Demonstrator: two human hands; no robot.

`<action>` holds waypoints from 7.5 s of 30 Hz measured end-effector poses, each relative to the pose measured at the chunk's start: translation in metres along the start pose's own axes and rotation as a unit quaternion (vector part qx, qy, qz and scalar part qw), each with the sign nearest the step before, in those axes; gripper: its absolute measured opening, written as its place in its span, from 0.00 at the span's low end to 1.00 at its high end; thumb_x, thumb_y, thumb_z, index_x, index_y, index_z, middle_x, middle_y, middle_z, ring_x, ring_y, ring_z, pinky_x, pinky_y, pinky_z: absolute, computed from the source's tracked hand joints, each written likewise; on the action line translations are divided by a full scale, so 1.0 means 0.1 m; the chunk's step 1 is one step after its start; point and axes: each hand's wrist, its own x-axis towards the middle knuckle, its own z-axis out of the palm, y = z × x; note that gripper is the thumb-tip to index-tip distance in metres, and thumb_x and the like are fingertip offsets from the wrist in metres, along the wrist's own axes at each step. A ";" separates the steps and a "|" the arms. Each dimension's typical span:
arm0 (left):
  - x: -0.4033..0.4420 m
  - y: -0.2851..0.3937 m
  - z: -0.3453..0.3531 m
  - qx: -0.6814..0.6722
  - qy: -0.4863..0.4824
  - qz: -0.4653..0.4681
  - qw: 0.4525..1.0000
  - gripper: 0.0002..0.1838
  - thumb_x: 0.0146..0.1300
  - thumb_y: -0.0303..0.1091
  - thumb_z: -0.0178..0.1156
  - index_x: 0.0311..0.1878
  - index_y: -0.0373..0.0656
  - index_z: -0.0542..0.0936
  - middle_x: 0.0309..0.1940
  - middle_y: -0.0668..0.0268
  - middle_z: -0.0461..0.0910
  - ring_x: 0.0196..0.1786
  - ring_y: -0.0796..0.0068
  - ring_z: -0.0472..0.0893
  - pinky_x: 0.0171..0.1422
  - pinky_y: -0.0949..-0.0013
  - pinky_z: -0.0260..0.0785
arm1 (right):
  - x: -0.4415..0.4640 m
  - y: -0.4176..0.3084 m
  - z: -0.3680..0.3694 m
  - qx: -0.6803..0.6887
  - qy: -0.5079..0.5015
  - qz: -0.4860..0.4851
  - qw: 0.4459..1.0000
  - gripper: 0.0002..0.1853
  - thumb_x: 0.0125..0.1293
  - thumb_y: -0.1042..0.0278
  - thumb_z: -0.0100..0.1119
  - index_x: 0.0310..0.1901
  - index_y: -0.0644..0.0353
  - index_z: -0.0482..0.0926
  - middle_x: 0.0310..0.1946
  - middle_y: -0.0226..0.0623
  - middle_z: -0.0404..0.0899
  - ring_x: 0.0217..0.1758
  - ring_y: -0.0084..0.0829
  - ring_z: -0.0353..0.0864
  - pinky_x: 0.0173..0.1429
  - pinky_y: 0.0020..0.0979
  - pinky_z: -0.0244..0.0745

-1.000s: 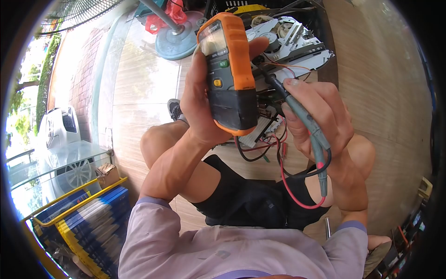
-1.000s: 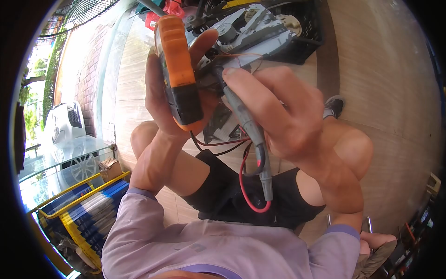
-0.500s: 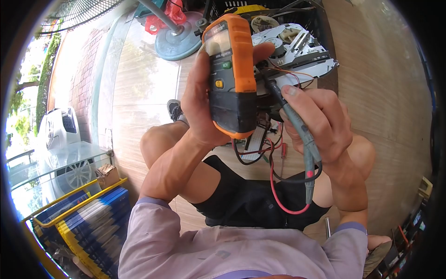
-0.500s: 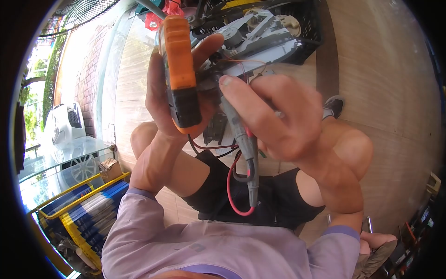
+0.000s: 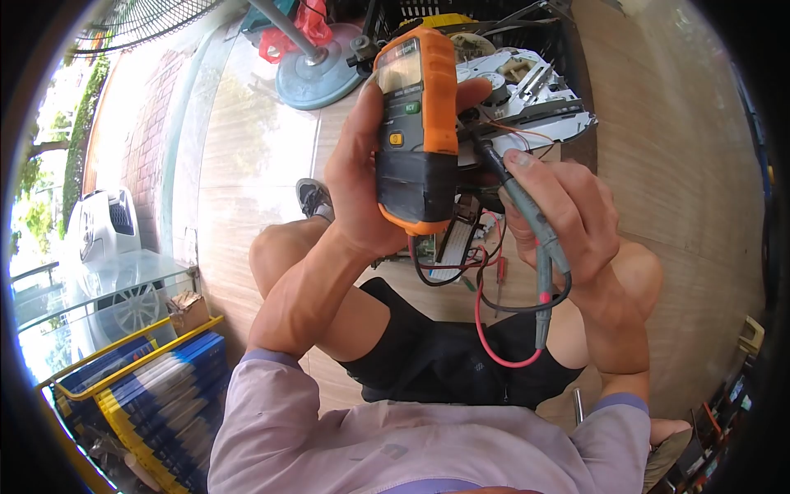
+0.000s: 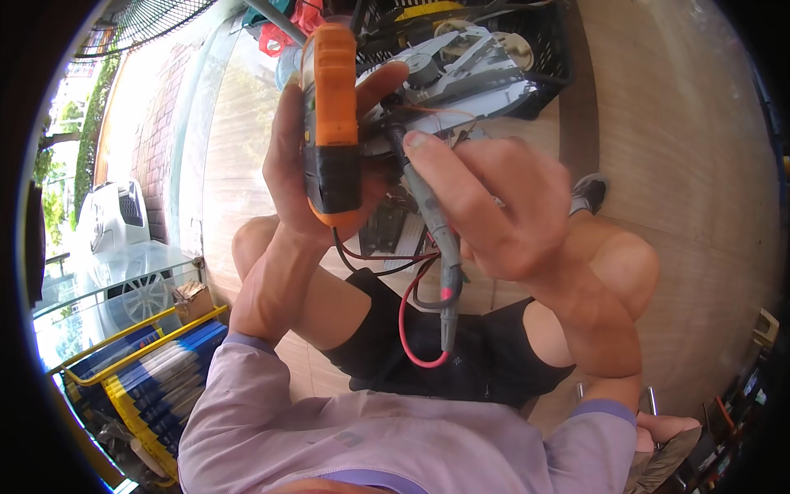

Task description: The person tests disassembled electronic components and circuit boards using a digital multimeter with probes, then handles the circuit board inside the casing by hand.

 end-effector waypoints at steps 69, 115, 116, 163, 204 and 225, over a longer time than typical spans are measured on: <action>0.00 -0.01 0.00 -0.019 0.026 -0.021 0.999 0.38 0.80 0.63 0.31 0.76 0.41 0.65 0.69 0.46 0.73 0.62 0.48 0.81 0.66 0.42 0.77 | 0.06 0.03 -0.03 0.032 -0.004 0.044 0.999 0.22 0.55 0.77 0.74 0.53 0.67 0.83 0.34 0.41 0.83 0.29 0.36 0.83 0.30 0.32 0.78; -0.02 0.00 0.04 0.056 0.030 -0.017 0.998 0.41 0.76 0.65 0.36 0.68 0.34 0.72 0.58 0.44 0.81 0.54 0.51 0.85 0.62 0.49 0.80 | 0.04 0.01 -0.09 0.037 -0.010 0.042 0.998 0.24 0.51 0.77 0.77 0.53 0.65 0.85 0.32 0.38 0.82 0.27 0.32 0.81 0.26 0.30 0.74; -0.02 0.00 0.06 0.051 0.042 -0.015 0.998 0.41 0.76 0.65 0.35 0.67 0.34 0.72 0.58 0.45 0.81 0.54 0.51 0.85 0.62 0.49 0.80 | 0.04 0.01 -0.10 0.034 -0.013 0.046 0.998 0.24 0.52 0.77 0.77 0.53 0.65 0.85 0.32 0.38 0.82 0.27 0.33 0.81 0.26 0.30 0.74; 0.13 0.13 -0.28 -0.082 0.074 -0.077 0.991 0.40 0.78 0.63 0.36 0.64 0.29 0.74 0.53 0.44 0.83 0.57 0.46 0.85 0.58 0.45 0.83 | -0.03 0.13 -0.09 0.257 -0.015 0.216 0.942 0.24 0.83 0.51 0.49 0.63 0.65 0.78 0.56 0.46 0.81 0.57 0.35 0.81 0.62 0.33 0.74; 0.15 0.12 -0.31 -0.064 0.057 -0.052 0.995 0.36 0.80 0.57 0.36 0.67 0.29 0.70 0.59 0.48 0.80 0.58 0.42 0.84 0.54 0.40 0.85 | -0.02 0.15 -0.03 0.236 -0.065 0.203 0.948 0.21 0.77 0.55 0.60 0.60 0.64 0.82 0.54 0.43 0.80 0.50 0.29 0.81 0.54 0.28 0.76; 0.12 -0.02 0.19 0.116 0.228 0.039 0.966 0.37 0.74 0.66 0.42 0.62 0.38 0.77 0.51 0.55 0.84 0.48 0.58 0.88 0.54 0.59 0.80 | -0.13 0.13 -0.10 0.210 -0.085 0.269 0.936 0.32 0.78 0.41 0.53 0.55 0.71 0.80 0.53 0.46 0.78 0.51 0.36 0.79 0.55 0.34 0.75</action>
